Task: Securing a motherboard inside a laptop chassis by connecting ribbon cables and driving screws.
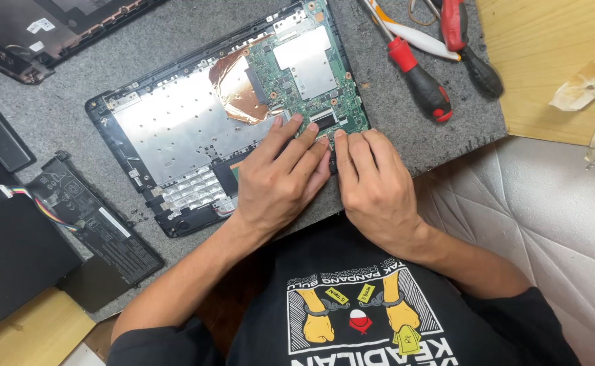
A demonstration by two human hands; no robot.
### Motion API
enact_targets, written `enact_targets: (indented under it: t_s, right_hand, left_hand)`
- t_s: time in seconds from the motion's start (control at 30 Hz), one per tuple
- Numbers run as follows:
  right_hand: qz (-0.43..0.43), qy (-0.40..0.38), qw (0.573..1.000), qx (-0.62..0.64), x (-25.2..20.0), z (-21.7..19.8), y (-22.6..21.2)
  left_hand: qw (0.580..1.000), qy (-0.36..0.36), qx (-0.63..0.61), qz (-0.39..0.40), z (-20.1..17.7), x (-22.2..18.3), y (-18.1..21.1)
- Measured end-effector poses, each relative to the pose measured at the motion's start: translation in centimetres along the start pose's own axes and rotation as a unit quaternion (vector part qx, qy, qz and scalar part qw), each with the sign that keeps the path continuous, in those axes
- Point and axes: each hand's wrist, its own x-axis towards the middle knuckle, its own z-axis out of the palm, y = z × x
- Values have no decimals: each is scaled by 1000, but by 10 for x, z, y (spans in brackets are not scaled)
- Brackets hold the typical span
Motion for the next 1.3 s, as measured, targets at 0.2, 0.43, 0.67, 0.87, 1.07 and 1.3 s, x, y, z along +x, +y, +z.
enact_targets:
  t_s: [0.2,0.43,0.67,0.87,1.07,1.3]
  right_hand:
    - [-14,2,999,39,-2,2,12]
    - [27,28,987,157,1,7,22]
    - [27,10,987,158,7,4,22]
    - [22,-18,991,128,15,-2,19]
    - [15,-55,992,116,18,-8,18]
    - [53,-92,980,165,24,-9,26]
  left_hand:
    - [1000,-8,-18,2,-4,-1,-3]
    - [999,-24,-32,-10,-5,-4,-5]
    - [999,-20,-43,-6,-4,-7,-8]
    - [999,-21,-47,-5,-4,-8,-9]
    - [999,-18,-46,1,-3,-9,-9]
    - [998,-21,-50,7,-4,-11,-10]
